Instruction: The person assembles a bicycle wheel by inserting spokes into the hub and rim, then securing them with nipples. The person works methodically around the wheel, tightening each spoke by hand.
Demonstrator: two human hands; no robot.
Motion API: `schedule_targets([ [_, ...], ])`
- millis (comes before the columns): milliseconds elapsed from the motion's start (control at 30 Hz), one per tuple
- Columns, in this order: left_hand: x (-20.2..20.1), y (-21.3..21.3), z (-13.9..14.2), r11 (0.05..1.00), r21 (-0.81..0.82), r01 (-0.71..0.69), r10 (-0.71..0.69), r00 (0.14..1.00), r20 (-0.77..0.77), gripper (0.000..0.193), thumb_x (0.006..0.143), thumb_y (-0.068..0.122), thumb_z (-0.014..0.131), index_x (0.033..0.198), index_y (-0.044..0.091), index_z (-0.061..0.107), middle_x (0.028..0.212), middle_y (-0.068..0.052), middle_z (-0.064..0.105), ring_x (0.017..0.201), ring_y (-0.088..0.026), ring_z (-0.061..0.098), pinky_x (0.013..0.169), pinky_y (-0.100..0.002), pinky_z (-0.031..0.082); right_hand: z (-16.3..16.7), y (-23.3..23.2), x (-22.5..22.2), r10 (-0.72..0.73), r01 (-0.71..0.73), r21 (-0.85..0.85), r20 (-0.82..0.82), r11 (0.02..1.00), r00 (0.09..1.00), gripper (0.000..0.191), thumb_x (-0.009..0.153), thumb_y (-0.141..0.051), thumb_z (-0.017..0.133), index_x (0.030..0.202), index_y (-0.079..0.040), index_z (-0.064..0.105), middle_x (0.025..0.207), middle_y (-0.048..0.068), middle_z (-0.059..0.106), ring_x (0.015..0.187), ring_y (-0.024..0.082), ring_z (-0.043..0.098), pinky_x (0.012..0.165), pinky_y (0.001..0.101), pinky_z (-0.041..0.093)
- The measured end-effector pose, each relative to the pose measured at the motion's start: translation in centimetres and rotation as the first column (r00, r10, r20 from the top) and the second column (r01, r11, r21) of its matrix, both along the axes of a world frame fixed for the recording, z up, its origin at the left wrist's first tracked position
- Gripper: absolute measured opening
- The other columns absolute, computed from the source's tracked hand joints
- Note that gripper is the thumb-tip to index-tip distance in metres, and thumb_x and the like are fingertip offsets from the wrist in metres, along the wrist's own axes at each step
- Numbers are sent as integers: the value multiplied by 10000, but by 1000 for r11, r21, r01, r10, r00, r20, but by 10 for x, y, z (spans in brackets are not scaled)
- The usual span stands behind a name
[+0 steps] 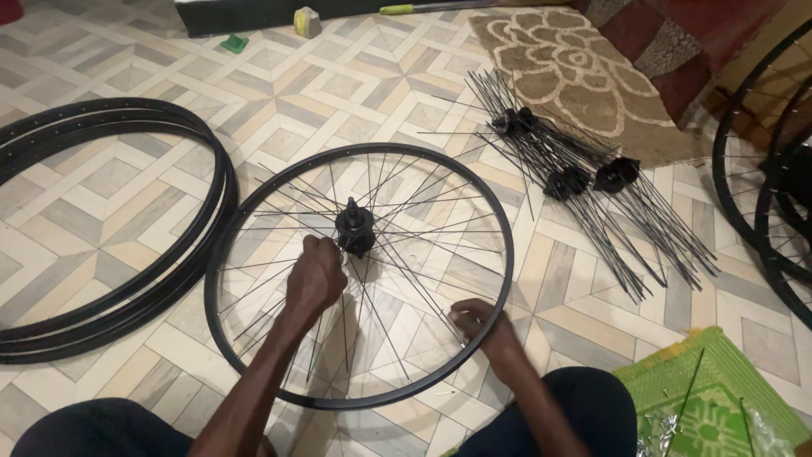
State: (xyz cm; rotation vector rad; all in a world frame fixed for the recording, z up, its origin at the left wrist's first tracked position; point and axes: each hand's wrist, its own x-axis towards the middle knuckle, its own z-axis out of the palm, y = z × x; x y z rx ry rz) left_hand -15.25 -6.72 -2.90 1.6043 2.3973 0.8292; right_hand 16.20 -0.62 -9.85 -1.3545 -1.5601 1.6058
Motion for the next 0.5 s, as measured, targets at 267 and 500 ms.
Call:
schedule_targets([
  [267, -1, -3, -9, 1000, 6, -17, 16, 993, 116, 182, 902, 103, 565, 1014, -2, 662, 1146, -242, 571, 951, -496, 613, 820, -605, 492, -8, 2, -8, 93, -129, 165, 207, 978, 974, 294, 846, -176, 757, 1119, -69, 751, 718, 74, 674, 629, 131, 575, 547, 294, 453],
  [500, 15, -16, 10, 967, 253, -40, 101, 967, -233, 208, 896, 205, 652, 1026, 46, 682, 1095, -161, 619, 957, -382, 626, 733, -561, 485, -27, 13, -20, 57, -160, 387, 264, 908, 963, 291, 834, -205, 752, 1092, -70, 768, 812, 51, 725, 697, 138, 687, 618, 306, 550],
])
